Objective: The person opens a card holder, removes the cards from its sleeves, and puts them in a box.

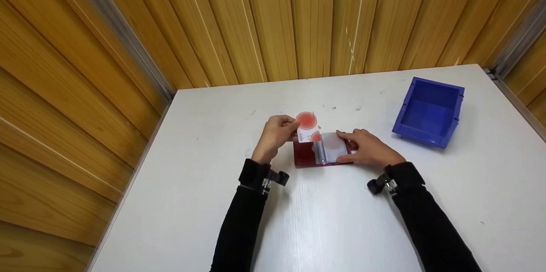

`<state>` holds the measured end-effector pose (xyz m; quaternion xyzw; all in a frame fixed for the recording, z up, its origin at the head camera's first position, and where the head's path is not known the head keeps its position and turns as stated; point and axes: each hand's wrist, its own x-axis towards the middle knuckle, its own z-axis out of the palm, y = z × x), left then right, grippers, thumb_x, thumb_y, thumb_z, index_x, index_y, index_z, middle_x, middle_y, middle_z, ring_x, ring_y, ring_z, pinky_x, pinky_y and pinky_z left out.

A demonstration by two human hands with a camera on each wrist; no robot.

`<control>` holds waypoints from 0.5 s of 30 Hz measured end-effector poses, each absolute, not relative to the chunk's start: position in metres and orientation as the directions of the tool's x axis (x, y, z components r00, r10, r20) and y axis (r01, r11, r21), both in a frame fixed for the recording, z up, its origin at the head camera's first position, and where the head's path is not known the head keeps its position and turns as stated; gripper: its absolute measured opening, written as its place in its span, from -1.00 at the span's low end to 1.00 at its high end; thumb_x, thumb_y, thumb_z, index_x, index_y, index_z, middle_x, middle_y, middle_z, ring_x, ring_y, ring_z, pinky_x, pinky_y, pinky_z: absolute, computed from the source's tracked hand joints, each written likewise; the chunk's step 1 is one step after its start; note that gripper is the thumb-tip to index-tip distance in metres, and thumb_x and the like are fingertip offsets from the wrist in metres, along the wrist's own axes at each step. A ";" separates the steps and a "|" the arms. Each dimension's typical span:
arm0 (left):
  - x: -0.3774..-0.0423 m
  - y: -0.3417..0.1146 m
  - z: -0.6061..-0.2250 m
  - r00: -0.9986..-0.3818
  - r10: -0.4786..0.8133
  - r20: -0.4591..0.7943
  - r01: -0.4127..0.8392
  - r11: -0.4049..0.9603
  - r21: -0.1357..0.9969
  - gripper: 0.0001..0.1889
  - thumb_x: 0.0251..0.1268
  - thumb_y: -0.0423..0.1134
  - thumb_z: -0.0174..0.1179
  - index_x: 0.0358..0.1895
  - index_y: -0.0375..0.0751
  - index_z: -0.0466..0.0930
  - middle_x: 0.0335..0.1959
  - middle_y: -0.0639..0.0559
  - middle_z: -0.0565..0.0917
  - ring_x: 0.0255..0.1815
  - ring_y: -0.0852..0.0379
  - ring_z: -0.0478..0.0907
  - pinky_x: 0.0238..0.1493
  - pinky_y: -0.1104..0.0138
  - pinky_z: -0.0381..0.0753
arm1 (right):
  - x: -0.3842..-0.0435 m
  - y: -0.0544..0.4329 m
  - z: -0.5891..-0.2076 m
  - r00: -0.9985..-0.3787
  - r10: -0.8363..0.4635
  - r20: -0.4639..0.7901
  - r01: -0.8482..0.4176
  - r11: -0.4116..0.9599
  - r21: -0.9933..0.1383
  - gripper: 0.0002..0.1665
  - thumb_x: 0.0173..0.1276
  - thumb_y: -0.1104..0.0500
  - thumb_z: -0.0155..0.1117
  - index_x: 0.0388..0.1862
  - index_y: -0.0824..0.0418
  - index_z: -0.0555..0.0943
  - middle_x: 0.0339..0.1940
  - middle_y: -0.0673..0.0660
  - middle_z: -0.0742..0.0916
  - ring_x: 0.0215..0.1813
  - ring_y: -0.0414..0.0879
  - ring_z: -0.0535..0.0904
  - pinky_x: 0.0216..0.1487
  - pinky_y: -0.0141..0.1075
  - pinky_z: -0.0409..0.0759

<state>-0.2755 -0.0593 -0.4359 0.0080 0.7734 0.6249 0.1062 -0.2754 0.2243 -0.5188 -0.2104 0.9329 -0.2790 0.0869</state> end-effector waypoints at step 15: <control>-0.271 -0.065 -0.422 -0.975 0.172 -0.142 -0.109 0.190 0.976 -0.84 0.53 -0.32 0.19 -0.07 -0.39 0.65 -0.34 -0.06 0.72 -0.32 0.12 0.66 -0.03 0.17 0.78 | -0.275 0.223 -0.518 -0.900 -0.430 -0.065 -0.326 0.767 -0.552 0.13 0.16 -0.29 0.57 0.60 0.12 0.34 -0.22 0.11 0.48 -0.08 -0.01 0.33 -0.11 -0.18 0.28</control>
